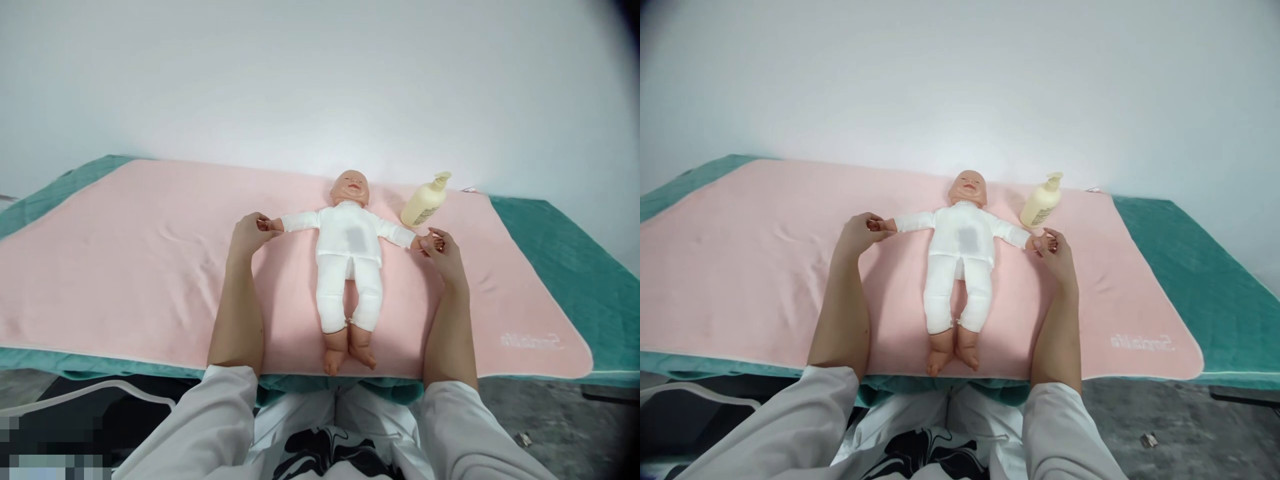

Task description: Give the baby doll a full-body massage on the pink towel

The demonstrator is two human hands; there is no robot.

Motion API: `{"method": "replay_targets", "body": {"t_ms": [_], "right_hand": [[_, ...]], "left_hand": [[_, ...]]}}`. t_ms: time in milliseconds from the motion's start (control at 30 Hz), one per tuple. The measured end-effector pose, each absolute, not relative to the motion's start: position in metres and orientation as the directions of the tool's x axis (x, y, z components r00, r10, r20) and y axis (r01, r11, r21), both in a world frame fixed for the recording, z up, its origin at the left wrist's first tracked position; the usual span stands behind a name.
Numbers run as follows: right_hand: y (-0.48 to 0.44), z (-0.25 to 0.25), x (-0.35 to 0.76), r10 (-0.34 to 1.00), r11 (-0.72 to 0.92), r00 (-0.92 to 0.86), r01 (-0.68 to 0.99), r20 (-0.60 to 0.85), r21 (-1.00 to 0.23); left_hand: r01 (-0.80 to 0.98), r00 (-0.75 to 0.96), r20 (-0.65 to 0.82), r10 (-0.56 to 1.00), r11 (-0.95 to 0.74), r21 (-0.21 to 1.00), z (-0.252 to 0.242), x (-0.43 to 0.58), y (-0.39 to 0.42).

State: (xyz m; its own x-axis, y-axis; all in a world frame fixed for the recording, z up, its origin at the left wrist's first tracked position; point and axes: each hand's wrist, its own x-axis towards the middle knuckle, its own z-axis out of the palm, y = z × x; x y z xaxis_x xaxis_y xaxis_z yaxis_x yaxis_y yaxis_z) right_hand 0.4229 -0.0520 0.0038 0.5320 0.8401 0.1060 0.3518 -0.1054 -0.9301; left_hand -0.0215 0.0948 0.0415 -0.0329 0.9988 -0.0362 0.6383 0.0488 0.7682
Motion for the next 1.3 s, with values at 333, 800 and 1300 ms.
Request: {"method": "replay_targets", "body": {"t_ms": [333, 800, 1300], "right_hand": [[-0.012, -0.018, 0.427, 0.706, 0.321, 0.641, 0.092, 0.302, -0.943], [0.062, 0.028, 0.398, 0.797, 0.41, 0.49, -0.012, 0.352, -0.912], [0.147, 0.045, 0.381, 0.919, -0.08, 0.314, -0.441, -0.237, -0.894]], "left_hand": [[0.073, -0.267, 0.135, 0.954, -0.119, 0.99, 0.022, -0.006, 0.116], [-0.455, -0.13, 0.126, 0.983, -0.172, 0.874, 0.046, 0.071, 0.171], [-0.248, 0.094, -0.153, 0.984, 0.173, 0.953, 0.046, 0.106, 0.22]]}}
